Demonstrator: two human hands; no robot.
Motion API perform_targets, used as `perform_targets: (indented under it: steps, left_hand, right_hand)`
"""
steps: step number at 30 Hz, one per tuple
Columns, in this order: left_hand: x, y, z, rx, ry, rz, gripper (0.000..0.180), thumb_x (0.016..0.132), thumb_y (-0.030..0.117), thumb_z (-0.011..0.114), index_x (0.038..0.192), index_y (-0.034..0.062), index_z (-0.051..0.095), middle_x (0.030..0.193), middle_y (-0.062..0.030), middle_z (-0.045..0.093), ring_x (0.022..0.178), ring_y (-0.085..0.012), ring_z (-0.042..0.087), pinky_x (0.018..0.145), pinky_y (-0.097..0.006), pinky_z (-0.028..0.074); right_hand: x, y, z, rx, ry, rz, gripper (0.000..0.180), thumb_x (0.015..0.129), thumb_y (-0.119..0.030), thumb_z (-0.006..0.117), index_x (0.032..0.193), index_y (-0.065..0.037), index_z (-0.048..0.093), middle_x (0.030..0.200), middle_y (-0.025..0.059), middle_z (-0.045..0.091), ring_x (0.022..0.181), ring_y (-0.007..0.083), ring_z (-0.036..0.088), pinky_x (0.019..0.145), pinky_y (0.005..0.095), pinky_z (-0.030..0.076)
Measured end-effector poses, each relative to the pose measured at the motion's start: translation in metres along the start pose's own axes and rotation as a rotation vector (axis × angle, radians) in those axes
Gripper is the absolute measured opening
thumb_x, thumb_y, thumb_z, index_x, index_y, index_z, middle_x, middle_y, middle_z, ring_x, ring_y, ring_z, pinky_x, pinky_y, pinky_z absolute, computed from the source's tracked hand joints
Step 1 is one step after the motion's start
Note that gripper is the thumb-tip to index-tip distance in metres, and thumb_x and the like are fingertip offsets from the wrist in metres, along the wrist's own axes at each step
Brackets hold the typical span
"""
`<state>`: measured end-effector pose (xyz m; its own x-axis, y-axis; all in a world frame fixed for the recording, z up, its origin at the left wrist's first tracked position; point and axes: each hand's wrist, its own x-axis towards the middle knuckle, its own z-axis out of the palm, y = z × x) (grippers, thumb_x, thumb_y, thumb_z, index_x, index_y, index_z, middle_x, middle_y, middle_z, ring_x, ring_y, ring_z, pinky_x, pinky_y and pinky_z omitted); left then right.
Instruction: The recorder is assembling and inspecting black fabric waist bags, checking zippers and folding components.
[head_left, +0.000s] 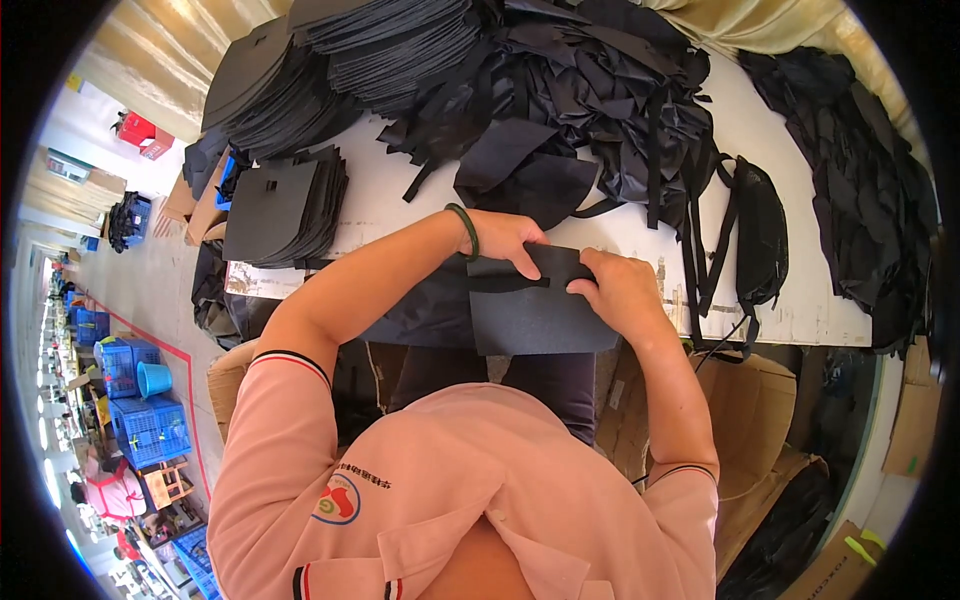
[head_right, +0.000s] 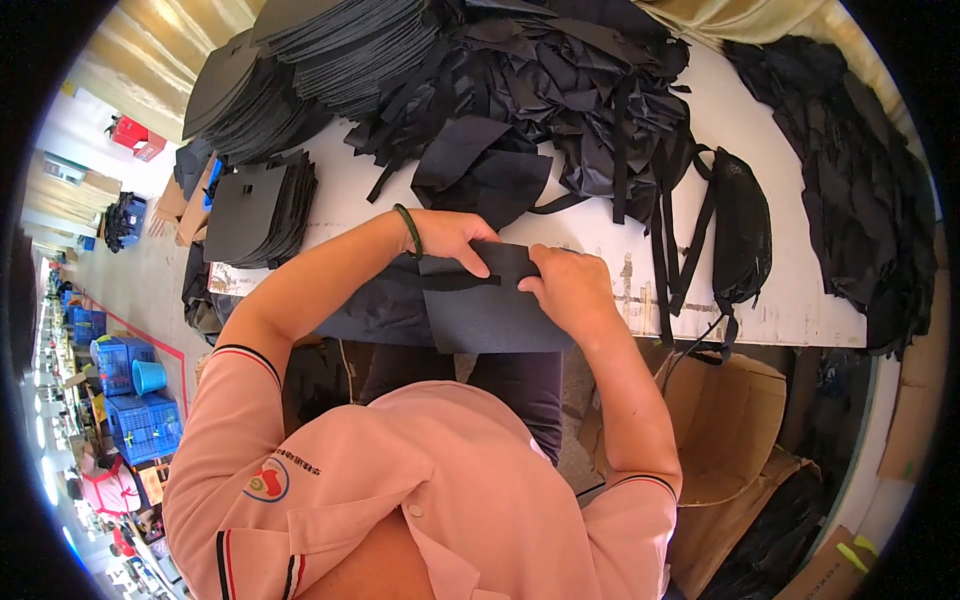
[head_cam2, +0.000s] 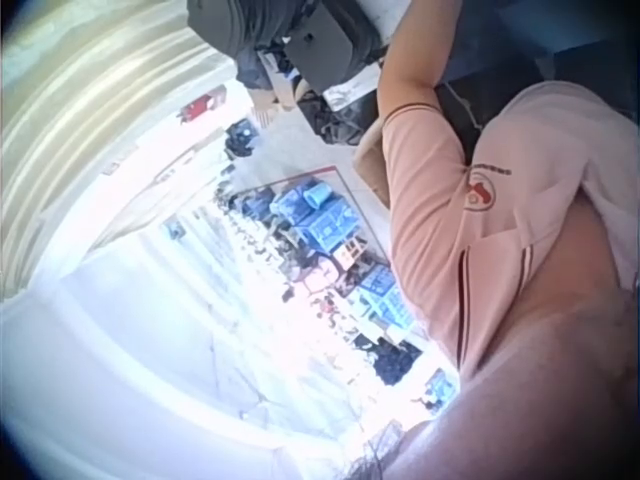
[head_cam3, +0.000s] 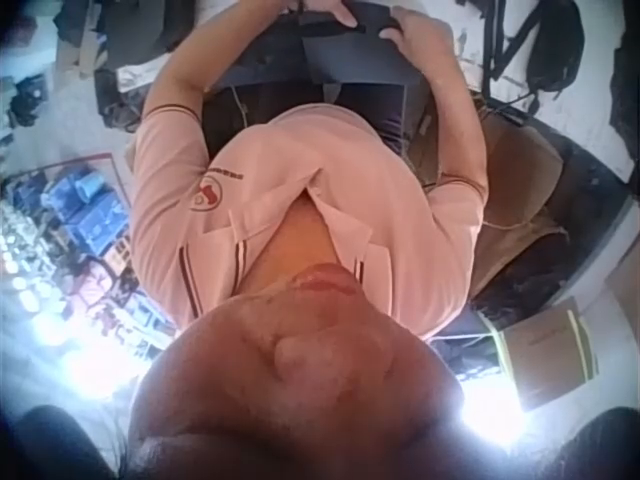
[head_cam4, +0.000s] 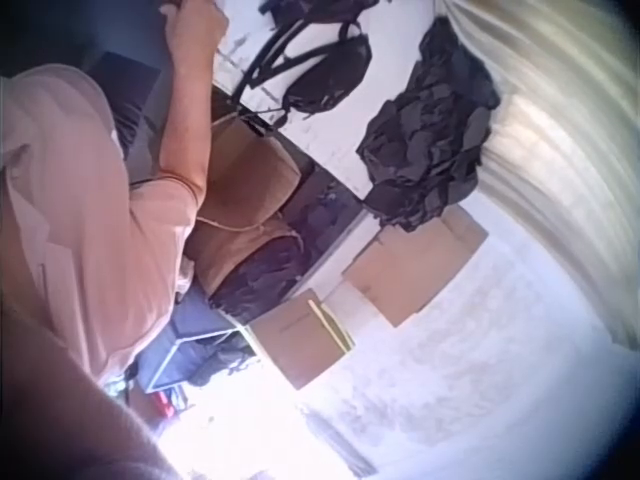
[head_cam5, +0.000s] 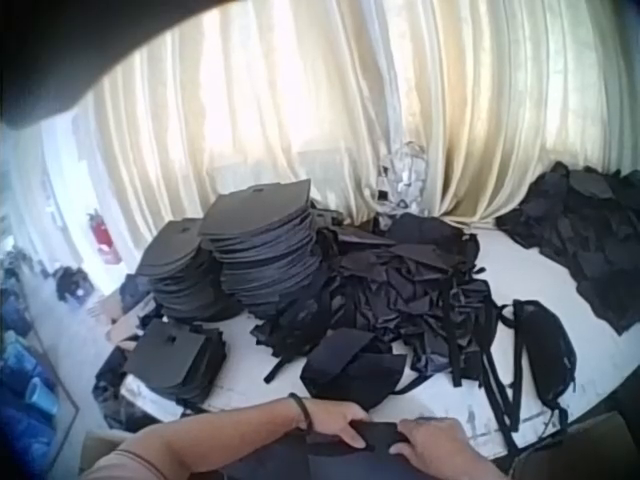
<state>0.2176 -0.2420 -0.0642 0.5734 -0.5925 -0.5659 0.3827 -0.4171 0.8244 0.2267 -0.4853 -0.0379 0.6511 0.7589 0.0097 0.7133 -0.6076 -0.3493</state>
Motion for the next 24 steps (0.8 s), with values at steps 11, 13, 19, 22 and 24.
perform_targets:
  steps: [11,13,19,22,24]
  left_hand:
    - [0.003,0.005,0.008,0.044,0.079,0.018,0.041,0.082,0.008,0.072,0.12,-0.0018,0.061,0.104,-0.0044,0.069,0.095,-0.0135,0.061,0.089,-0.029,0.048]
    - [0.008,0.002,0.006,0.071,0.089,0.054,0.044,0.082,0.007,0.072,0.123,-0.0013,0.06,0.108,-0.0052,0.068,0.097,-0.014,0.061,0.09,-0.029,0.048]
    - [0.013,0.005,0.007,0.253,0.328,0.333,0.049,0.08,0.01,0.073,0.126,0.0031,0.056,0.115,-0.0127,0.065,0.102,-0.0239,0.062,0.092,-0.034,0.047]
    - [0.007,0.018,0.023,0.699,0.733,0.663,0.041,0.08,0.015,0.073,0.116,0.0053,0.057,0.112,-0.0175,0.062,0.103,-0.0356,0.06,0.091,-0.039,0.048]
    - [-0.002,0.007,0.052,0.897,0.755,0.803,0.04,0.08,0.018,0.071,0.115,0.0057,0.057,0.118,-0.0167,0.058,0.113,-0.0352,0.056,0.096,-0.043,0.045]
  right_hand:
    - [-0.005,-0.006,-0.001,-0.035,0.004,0.098,0.03,0.077,-0.028,0.075,0.091,-0.005,0.062,0.079,0.0137,0.068,0.077,0.0337,0.067,0.07,0.0429,0.051]
    - [-0.005,-0.007,-0.003,-0.009,0.013,0.131,0.031,0.076,-0.028,0.077,0.093,-0.005,0.063,0.078,0.015,0.068,0.076,0.0358,0.066,0.069,0.044,0.051]
    - [0.001,-0.003,-0.004,-0.017,-0.054,0.183,0.032,0.077,-0.03,0.076,0.093,-0.005,0.065,0.08,0.0153,0.069,0.08,0.0341,0.068,0.072,0.0434,0.052]
    - [0.002,0.014,0.011,0.005,-0.083,0.226,0.035,0.076,-0.031,0.077,0.097,-0.005,0.066,0.081,0.0162,0.069,0.082,0.0359,0.067,0.073,0.044,0.052]
    - [0.003,0.028,0.021,0.034,-0.089,0.265,0.039,0.075,-0.033,0.078,0.1,-0.005,0.067,0.087,0.0173,0.069,0.085,0.0366,0.067,0.074,0.0446,0.051]
